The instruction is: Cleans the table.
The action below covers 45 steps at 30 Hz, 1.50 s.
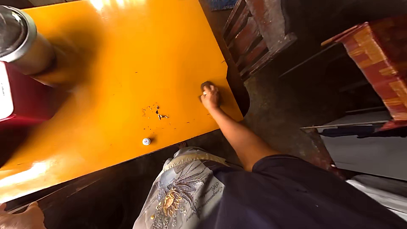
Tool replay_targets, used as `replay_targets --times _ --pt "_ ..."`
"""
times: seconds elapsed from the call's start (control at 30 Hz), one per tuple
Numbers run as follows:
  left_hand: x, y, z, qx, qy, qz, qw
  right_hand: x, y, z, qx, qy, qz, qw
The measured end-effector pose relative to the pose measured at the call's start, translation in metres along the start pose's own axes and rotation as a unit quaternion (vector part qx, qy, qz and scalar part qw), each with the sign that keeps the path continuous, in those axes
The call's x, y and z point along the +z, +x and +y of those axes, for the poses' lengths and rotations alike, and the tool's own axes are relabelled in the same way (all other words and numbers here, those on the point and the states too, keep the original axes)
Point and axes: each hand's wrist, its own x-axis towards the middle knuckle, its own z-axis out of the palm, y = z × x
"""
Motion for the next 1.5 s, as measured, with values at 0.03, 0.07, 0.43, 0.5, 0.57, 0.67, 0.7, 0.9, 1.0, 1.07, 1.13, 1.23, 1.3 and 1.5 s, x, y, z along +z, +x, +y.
replay_targets --times 0.03,0.07,0.43,0.5,0.57,0.67,0.7,0.9,1.0,1.07,1.13,1.23,1.3,1.5 --pt "0.004 0.005 -0.006 0.002 -0.01 0.003 1.0 0.013 -0.018 -0.016 -0.044 0.004 -0.011 0.999" --pt "0.008 0.01 -0.012 0.002 -0.018 0.008 1.0 0.024 -0.036 -0.031 -0.091 0.016 -0.027 0.995" --pt "0.059 -0.117 0.047 0.224 -0.279 -0.035 0.933 -0.006 0.023 -0.06 -0.11 0.223 -0.08 0.965" --pt "0.105 -0.152 0.061 0.111 -0.409 -0.191 0.885 0.001 0.052 -0.047 -0.079 0.143 -0.05 0.985" --pt "0.148 -0.173 0.069 -0.062 -0.474 -0.359 0.802 0.013 0.06 -0.058 -0.076 0.071 -0.038 0.994" --pt "0.192 -0.184 0.086 -0.264 -0.492 -0.462 0.689 0.037 0.044 -0.103 -0.152 0.042 -0.06 0.986" --pt "0.2 -0.184 0.092 -0.29 -0.497 -0.484 0.659 0.045 0.033 -0.117 -0.195 0.04 -0.074 0.977" --pt "0.225 -0.18 0.119 -0.321 -0.57 -0.493 0.574 0.067 -0.061 -0.143 -0.459 0.092 -0.176 0.866" --pt "0.224 -0.184 0.12 -0.315 -0.581 -0.505 0.555 0.049 -0.07 -0.139 -0.495 0.172 -0.28 0.805" --pt "0.224 -0.185 0.117 -0.31 -0.593 -0.515 0.535 0.03 -0.051 -0.141 -0.439 0.2 -0.311 0.819" --pt "0.226 -0.185 0.114 -0.312 -0.605 -0.518 0.518 0.022 -0.016 -0.145 -0.368 0.168 -0.277 0.872" --pt "0.227 -0.186 0.115 -0.319 -0.614 -0.523 0.497 0.046 0.026 -0.149 -0.324 0.092 -0.18 0.924" --pt "0.226 -0.186 0.116 -0.318 -0.617 -0.53 0.487 0.061 0.024 -0.168 -0.342 0.049 -0.147 0.927" --pt "0.23 -0.188 0.114 -0.318 -0.623 -0.54 0.468 0.078 -0.027 -0.197 -0.525 0.057 -0.262 0.808"
